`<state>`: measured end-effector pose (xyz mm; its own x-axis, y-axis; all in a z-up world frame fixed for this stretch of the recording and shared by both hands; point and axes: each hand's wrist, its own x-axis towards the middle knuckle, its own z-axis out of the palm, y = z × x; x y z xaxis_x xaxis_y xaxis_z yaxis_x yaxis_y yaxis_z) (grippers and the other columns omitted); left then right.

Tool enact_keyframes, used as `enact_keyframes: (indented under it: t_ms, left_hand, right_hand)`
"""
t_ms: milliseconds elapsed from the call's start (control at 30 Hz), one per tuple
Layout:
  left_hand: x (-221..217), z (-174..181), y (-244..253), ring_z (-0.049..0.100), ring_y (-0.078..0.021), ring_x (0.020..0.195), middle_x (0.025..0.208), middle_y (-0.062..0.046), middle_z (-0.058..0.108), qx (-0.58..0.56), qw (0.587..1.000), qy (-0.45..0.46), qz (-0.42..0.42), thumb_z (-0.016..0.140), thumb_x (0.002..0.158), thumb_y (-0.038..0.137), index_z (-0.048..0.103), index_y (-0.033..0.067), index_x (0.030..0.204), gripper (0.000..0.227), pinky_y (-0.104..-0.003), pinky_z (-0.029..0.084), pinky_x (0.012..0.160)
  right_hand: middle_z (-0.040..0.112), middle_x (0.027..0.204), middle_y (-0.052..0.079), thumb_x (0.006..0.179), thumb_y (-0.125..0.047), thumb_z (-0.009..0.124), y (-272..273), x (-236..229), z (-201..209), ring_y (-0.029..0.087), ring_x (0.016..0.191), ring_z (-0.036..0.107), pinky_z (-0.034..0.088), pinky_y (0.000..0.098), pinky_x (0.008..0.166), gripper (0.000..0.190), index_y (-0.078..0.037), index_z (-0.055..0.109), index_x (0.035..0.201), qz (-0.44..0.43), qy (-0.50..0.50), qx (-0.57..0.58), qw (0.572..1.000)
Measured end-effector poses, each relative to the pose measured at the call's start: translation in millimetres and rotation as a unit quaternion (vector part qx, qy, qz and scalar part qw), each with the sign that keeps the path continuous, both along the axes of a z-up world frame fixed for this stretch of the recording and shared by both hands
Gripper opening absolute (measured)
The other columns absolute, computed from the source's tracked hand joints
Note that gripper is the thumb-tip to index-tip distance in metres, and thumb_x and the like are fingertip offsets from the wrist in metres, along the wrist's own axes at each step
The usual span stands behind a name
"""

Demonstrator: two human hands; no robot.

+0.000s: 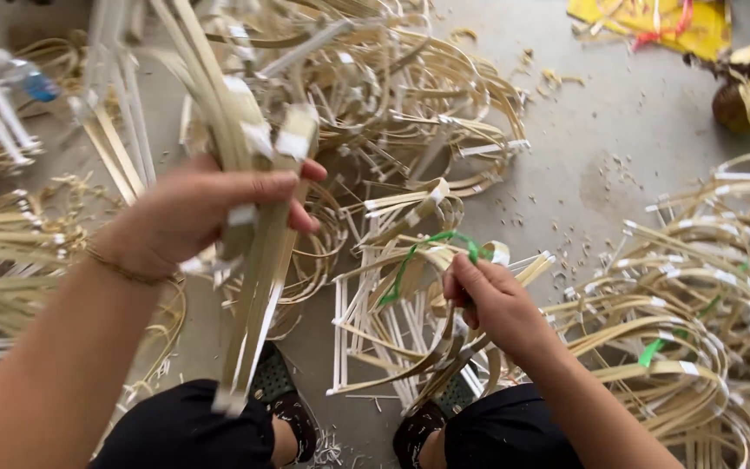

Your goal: Assembling and securing curved bamboo frames using plastic zip ties to create structured components.

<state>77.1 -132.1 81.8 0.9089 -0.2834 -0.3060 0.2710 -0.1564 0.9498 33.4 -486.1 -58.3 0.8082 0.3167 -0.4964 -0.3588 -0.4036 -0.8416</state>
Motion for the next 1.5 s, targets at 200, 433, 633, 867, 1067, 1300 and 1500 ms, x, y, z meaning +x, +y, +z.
enact_keyframes:
  t_ms: [200, 433, 633, 867, 1067, 1300, 1500]
  left_hand:
    - [-58, -91, 10, 0.075, -0.025, 0.091, 0.1, -0.014, 0.078, -0.311, 0.936, 0.164, 0.012, 0.072, 0.085, 0.023, 0.057, -0.0026, 0.132, 0.055, -0.04, 0.06, 0.086]
    - [-76, -114, -22, 0.075, -0.0197, 0.094, 0.103, -0.013, 0.075, -0.175, 0.971, 0.157, -0.05, 0.077, 0.086, 0.026, 0.066, 0.0006, 0.129, 0.051, -0.035, 0.061, 0.09]
    - [-82, -137, -59, 0.071, -0.0181, 0.096, 0.108, -0.007, 0.074, 0.009, 0.961, 0.132, -0.244, 0.073, 0.083, 0.037, 0.064, 0.0096, 0.128, 0.053, -0.034, 0.062, 0.086]
    - [-51, -122, -20, 0.075, -0.023, 0.078, 0.092, -0.017, 0.071, -0.224, 0.945, 0.238, 0.02, 0.066, 0.088, 0.046, 0.05, -0.0041, 0.124, 0.064, -0.035, 0.066, 0.065]
    - [-45, -80, 30, 0.068, -0.0194, 0.077, 0.103, -0.019, 0.068, -0.323, 0.938, -0.009, 0.127, 0.074, 0.097, 0.018, 0.044, -0.0058, 0.137, 0.055, -0.032, 0.062, 0.069]
    - [-61, -52, 11, 0.073, -0.0236, 0.081, 0.1, -0.019, 0.07, -0.268, 0.933, 0.139, 0.194, 0.063, 0.09, 0.026, 0.048, 0.0016, 0.132, 0.05, -0.033, 0.066, 0.068]
    - [-52, -112, -31, 0.074, -0.0228, 0.093, 0.107, -0.015, 0.072, -0.266, 0.936, 0.205, 0.109, 0.06, 0.088, 0.001, 0.053, -0.0074, 0.115, 0.029, -0.035, 0.064, 0.072]
  right_hand:
    - [0.065, 0.089, 0.0, 0.105, -0.041, 0.044, 51, -1, -14, 0.01, 0.085, 0.06, 0.046, 0.0277, 0.076, 0.041, -0.01, 0.069, 0.106, 0.196, -0.142, -0.131, 0.961]
    - [0.049, 0.068, -0.003, 0.102, -0.053, 0.041, 67, -4, -2, 0.006, 0.054, 0.038, 0.033, 0.0224, 0.048, 0.053, -0.014, 0.073, 0.117, 0.095, 0.142, 0.061, 0.983]
    - [0.06, 0.073, -0.004, 0.099, -0.033, 0.065, 67, -11, -10, 0.005, 0.053, 0.039, 0.033, 0.0238, 0.048, 0.028, -0.005, 0.069, 0.101, -0.007, 0.096, 0.129, 0.987]
    - [0.064, 0.073, -0.002, 0.097, -0.035, 0.066, 44, -1, -22, 0.005, 0.055, 0.045, 0.038, 0.0213, 0.051, 0.026, -0.009, 0.07, 0.098, 0.006, 0.077, 0.137, 0.988]
    - [0.069, 0.075, -0.002, 0.093, -0.034, 0.069, 54, -11, 5, 0.005, 0.057, 0.05, 0.042, 0.0215, 0.052, 0.026, -0.009, 0.074, 0.098, 0.093, 0.051, 0.064, 0.992]
    - [0.058, 0.074, -0.002, 0.106, -0.035, 0.067, 46, -2, -18, 0.005, 0.057, 0.039, 0.037, 0.0225, 0.051, 0.032, -0.004, 0.068, 0.099, -0.117, 0.042, 0.307, 0.944]
    - [0.077, 0.09, -0.002, 0.097, -0.035, 0.063, 88, -28, 11, 0.007, 0.079, 0.071, 0.058, 0.0264, 0.071, 0.03, -0.009, 0.072, 0.11, 0.201, -0.052, 0.028, 0.978]
